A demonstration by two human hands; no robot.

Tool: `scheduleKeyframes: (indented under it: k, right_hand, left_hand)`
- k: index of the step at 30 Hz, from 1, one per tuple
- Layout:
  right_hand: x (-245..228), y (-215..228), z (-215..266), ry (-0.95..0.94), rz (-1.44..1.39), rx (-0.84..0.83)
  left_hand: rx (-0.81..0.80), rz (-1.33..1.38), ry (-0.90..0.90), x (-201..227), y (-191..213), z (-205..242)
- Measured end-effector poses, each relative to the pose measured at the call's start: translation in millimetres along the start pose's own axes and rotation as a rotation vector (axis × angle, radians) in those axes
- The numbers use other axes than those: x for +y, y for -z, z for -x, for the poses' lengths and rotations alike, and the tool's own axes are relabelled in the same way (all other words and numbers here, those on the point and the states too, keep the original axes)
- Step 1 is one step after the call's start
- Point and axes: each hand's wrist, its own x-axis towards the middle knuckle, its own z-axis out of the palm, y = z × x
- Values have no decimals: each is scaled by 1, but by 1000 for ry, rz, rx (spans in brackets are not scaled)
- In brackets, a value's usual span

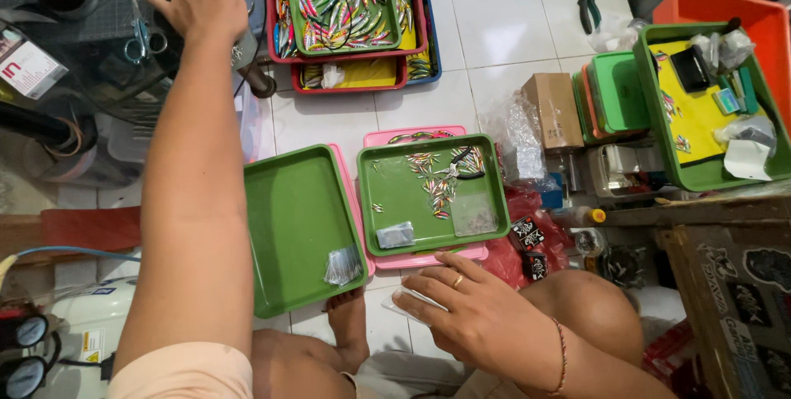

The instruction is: The person sits on the floor and packs small, colorful fishing lures into clear plastic bags. They pick up lures from a green tray, place them into bags, and then move the filled bags to a pink tray. The person occasionally reaches for a phone on a nearby table.

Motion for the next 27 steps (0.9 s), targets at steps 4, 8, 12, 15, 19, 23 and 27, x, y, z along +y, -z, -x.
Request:
scheduleKeyframes:
  k: [4,8,12,15,19,23,27]
  right_hand:
    - [-1,1,-1,5,-3,16]
    - [-4,7,-5,31,-53,49]
    - [-3,4,-2,54,-72,14]
    - [-1,-3,2,91,-38,81]
    - [6,-5,1,136,5,104]
    - [8,-6,5,128,-21,87]
    - [8,-3,5,125,28,65]
  left_hand:
    - [145,-4,-26,-14,-26,-16]
    - [505,65,-229,-8,-44,-26]
    - [401,-42,-451,26,-40,-40]
    - [277,-371,-403,34,-84,-86]
    - [104,-670,-257,61,-98,-94]
    - [232,-671,-229,53,-112,-105]
    - [640,-371,-445,48,-74,-82]
